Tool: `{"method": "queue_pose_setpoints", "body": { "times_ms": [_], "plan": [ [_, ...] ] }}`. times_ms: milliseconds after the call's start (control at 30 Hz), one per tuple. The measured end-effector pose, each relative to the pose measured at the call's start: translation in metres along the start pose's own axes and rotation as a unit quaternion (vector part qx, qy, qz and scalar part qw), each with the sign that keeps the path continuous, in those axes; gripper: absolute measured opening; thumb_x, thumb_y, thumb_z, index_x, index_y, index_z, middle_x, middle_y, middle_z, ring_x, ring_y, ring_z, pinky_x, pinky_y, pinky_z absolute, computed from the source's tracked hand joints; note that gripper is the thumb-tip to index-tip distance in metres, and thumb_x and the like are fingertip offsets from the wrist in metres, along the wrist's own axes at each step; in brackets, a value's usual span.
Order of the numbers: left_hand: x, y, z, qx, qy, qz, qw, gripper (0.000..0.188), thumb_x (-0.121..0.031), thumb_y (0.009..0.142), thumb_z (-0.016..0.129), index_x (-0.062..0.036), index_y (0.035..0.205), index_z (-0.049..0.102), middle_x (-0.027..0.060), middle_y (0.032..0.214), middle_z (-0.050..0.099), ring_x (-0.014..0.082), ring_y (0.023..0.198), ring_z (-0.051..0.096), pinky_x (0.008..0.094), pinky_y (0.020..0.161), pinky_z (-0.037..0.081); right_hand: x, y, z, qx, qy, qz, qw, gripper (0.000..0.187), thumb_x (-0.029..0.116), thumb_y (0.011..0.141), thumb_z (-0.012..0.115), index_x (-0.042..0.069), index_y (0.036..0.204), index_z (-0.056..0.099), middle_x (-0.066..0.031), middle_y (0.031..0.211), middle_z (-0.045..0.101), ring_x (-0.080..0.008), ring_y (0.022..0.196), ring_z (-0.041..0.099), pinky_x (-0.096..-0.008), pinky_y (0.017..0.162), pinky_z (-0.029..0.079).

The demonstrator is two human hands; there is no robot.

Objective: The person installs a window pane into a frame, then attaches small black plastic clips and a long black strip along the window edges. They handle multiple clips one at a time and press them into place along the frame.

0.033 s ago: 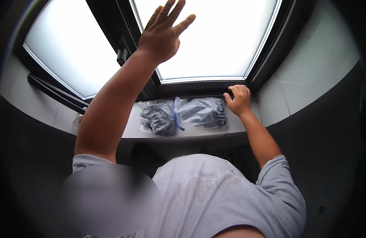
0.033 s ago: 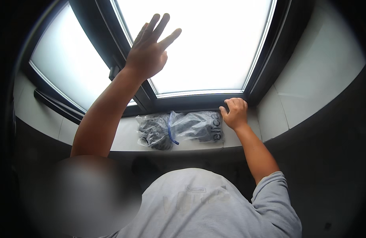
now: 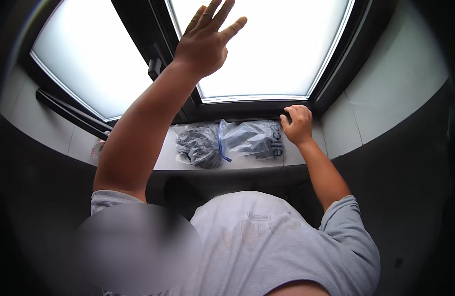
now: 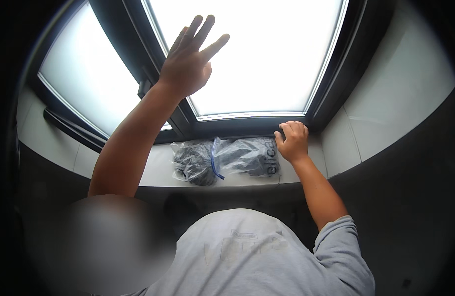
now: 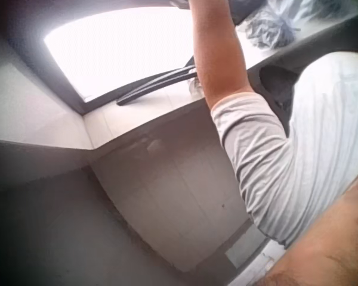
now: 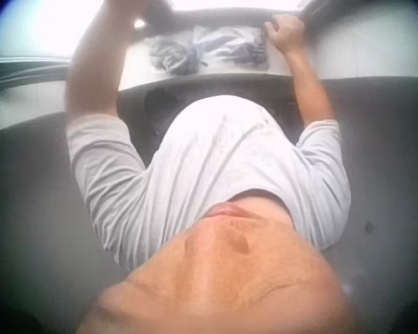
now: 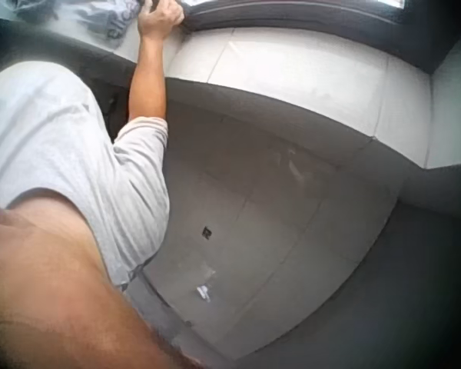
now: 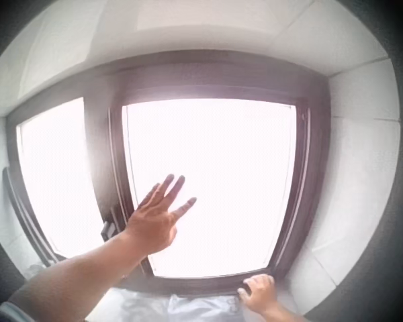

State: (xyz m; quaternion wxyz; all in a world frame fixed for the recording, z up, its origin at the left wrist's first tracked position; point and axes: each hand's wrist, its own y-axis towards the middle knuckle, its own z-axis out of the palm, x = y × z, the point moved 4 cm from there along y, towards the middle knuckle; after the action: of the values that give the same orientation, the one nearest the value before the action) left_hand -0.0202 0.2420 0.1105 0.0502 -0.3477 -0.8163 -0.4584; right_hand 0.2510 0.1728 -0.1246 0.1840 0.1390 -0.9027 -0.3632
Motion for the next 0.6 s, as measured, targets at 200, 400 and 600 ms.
{"method": "queue_pose_setpoints", "body": {
  "times_ms": [200,400,600],
  "plan": [
    [-0.003,-0.001,0.004,0.014,0.004,-0.011,1.0,0.075,-0.005,0.085,0.072,-0.0294,0.153,0.05,0.009,0.17,0.025,0.0302,0.158,0.021,0.0501,0.129,0.024,0.129,0.011,0.025,0.12,0.276,-0.128,0.945,0.015,0.004,0.081,0.07,0.007,0.095,0.073,-0.0114,0.089,0.072,-0.0315,0.09,0.068,-0.0433,0.086,0.053],
    [-0.003,0.002,-0.005,0.105,-0.037,-0.036,0.993,0.068,-0.011,0.09,0.057,-0.0144,0.157,0.044,0.0182,0.172,0.01,0.034,0.16,0.006,0.0471,0.131,0.011,0.256,-0.002,0.097,0.303,0.229,-0.278,0.882,0.02,0.012,0.083,0.065,0.018,0.099,0.075,-0.0043,0.1,0.071,-0.0253,0.107,0.063,-0.0401,0.093,0.046],
    [-0.003,-0.01,-0.006,0.003,0.203,0.001,0.979,0.065,-0.008,0.091,0.059,-0.0112,0.154,0.046,0.0192,0.169,0.024,0.0339,0.157,0.024,0.0484,0.127,0.025,0.288,0.005,0.127,0.446,0.053,-0.231,0.863,0.024,0.016,0.085,0.062,0.014,0.102,0.079,-0.0076,0.108,0.074,-0.0268,0.114,0.063,-0.0423,0.099,0.043]
  ]
}}
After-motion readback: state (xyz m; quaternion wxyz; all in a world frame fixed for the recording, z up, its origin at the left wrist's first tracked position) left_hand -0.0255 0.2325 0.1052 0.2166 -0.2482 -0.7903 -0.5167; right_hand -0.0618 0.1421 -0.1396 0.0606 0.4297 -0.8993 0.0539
